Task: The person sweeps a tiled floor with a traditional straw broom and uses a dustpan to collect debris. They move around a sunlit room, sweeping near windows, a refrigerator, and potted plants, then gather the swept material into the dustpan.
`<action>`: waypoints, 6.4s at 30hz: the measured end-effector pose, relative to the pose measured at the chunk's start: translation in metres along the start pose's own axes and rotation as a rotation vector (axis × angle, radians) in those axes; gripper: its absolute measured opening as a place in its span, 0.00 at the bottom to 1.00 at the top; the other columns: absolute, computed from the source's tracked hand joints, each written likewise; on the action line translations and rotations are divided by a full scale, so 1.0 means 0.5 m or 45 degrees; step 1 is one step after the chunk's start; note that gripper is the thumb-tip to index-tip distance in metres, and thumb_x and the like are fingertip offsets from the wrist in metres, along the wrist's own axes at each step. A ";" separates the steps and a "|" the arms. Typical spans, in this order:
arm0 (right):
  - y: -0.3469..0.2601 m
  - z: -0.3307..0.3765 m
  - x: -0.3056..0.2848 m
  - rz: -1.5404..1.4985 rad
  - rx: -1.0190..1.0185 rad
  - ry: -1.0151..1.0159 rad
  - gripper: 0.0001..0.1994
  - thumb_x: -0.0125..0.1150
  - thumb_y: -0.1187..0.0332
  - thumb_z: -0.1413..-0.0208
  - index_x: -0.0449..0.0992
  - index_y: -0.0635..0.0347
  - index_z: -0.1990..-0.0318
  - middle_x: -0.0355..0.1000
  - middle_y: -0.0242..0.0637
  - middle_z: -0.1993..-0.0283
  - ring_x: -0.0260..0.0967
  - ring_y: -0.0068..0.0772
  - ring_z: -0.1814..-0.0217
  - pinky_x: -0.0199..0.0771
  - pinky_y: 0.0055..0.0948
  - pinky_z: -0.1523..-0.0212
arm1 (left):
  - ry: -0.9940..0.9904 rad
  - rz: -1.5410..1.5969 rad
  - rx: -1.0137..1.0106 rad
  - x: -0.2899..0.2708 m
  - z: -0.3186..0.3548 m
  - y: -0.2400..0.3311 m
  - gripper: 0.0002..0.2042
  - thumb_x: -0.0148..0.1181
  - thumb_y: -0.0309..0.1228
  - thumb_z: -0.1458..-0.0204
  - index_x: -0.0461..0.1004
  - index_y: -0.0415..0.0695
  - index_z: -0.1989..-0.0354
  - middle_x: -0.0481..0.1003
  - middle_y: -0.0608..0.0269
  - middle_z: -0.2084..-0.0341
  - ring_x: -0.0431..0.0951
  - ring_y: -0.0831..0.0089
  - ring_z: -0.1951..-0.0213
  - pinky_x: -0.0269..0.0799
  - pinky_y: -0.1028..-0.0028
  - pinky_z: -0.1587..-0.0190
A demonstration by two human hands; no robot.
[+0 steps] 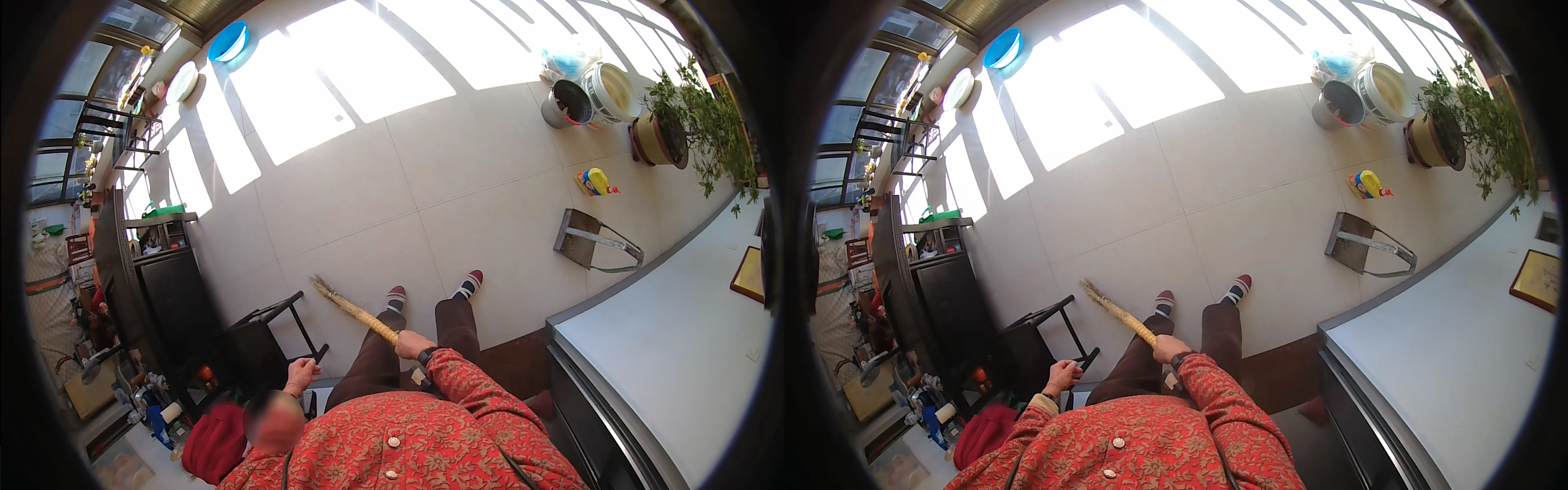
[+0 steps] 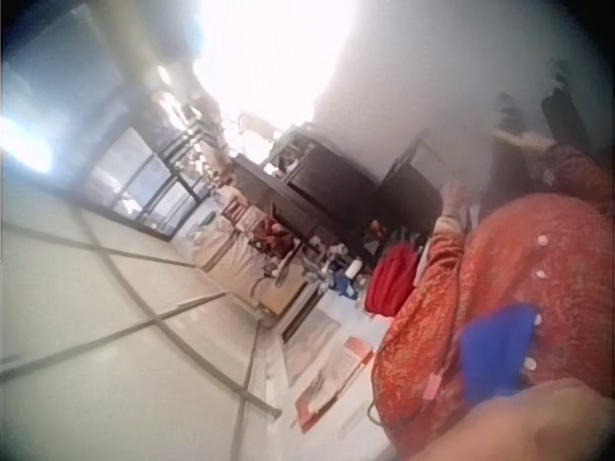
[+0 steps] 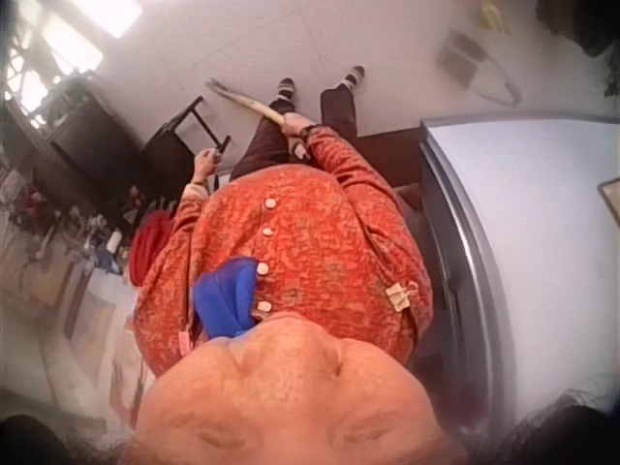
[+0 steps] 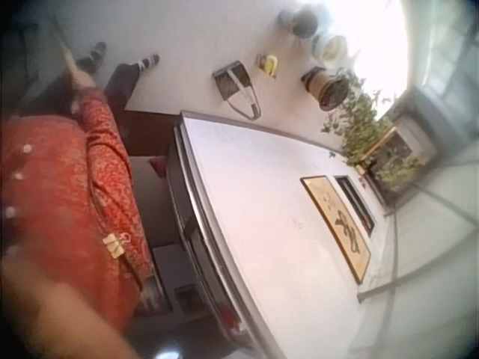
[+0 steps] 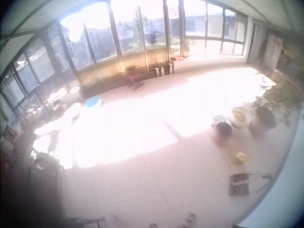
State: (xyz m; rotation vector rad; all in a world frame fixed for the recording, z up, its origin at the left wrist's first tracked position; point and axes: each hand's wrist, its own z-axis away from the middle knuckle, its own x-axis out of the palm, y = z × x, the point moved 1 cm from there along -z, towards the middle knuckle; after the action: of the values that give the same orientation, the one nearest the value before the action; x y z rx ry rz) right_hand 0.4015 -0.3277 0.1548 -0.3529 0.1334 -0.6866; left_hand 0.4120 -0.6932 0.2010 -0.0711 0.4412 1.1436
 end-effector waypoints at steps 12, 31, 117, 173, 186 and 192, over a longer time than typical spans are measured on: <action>0.043 -0.061 -0.205 -0.345 0.038 0.324 0.16 0.55 0.69 0.51 0.77 0.50 0.53 0.77 0.44 0.63 0.76 0.40 0.62 0.74 0.36 0.61 | -0.035 0.079 -0.176 -0.082 -0.035 -0.070 0.10 0.52 0.33 0.43 0.72 0.40 0.60 0.79 0.58 0.71 0.81 0.68 0.70 0.77 0.72 0.74; 0.441 0.282 -0.650 -0.478 0.212 1.181 0.20 0.57 0.69 0.54 0.76 0.49 0.50 0.77 0.44 0.64 0.74 0.46 0.64 0.73 0.39 0.62 | -0.281 -0.268 0.367 0.245 -0.036 0.611 0.12 0.52 0.35 0.42 0.71 0.38 0.57 0.78 0.59 0.68 0.80 0.70 0.66 0.76 0.71 0.67; 0.468 0.366 -0.293 -1.634 0.322 1.382 0.20 0.54 0.67 0.48 0.70 0.61 0.46 0.74 0.49 0.57 0.73 0.48 0.59 0.73 0.42 0.57 | -1.069 -1.655 1.433 1.445 0.250 1.364 0.19 0.57 0.39 0.48 0.72 0.35 0.54 0.77 0.56 0.69 0.78 0.68 0.67 0.74 0.69 0.67; 0.727 0.125 -0.537 -1.245 0.893 1.709 0.24 0.47 0.71 0.46 0.57 0.63 0.39 0.70 0.57 0.56 0.69 0.61 0.56 0.70 0.49 0.55 | -0.296 -1.482 1.297 0.976 0.031 1.274 0.26 0.66 0.50 0.56 0.77 0.33 0.69 0.78 0.45 0.73 0.79 0.53 0.66 0.71 0.61 0.62; 0.356 0.206 -0.584 -1.542 0.529 1.422 0.29 0.51 0.71 0.46 0.54 0.64 0.36 0.71 0.60 0.56 0.71 0.59 0.55 0.72 0.44 0.54 | -0.138 -1.558 1.173 0.871 -0.057 1.391 0.31 0.62 0.57 0.58 0.74 0.37 0.61 0.76 0.43 0.61 0.74 0.50 0.53 0.68 0.58 0.52; 0.446 0.202 -0.809 -0.859 0.612 1.463 0.20 0.51 0.68 0.44 0.62 0.62 0.44 0.74 0.54 0.65 0.73 0.55 0.62 0.73 0.48 0.62 | -0.155 -1.593 1.324 0.918 -0.041 1.382 0.29 0.62 0.56 0.56 0.75 0.38 0.62 0.77 0.45 0.64 0.75 0.50 0.56 0.69 0.58 0.55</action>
State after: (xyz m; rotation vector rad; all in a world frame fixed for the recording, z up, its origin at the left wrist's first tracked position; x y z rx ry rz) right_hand 0.2478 0.1194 0.1705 0.5322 0.9495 -1.4957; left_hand -0.0545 -0.0112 0.1264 0.5617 0.6815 -0.3807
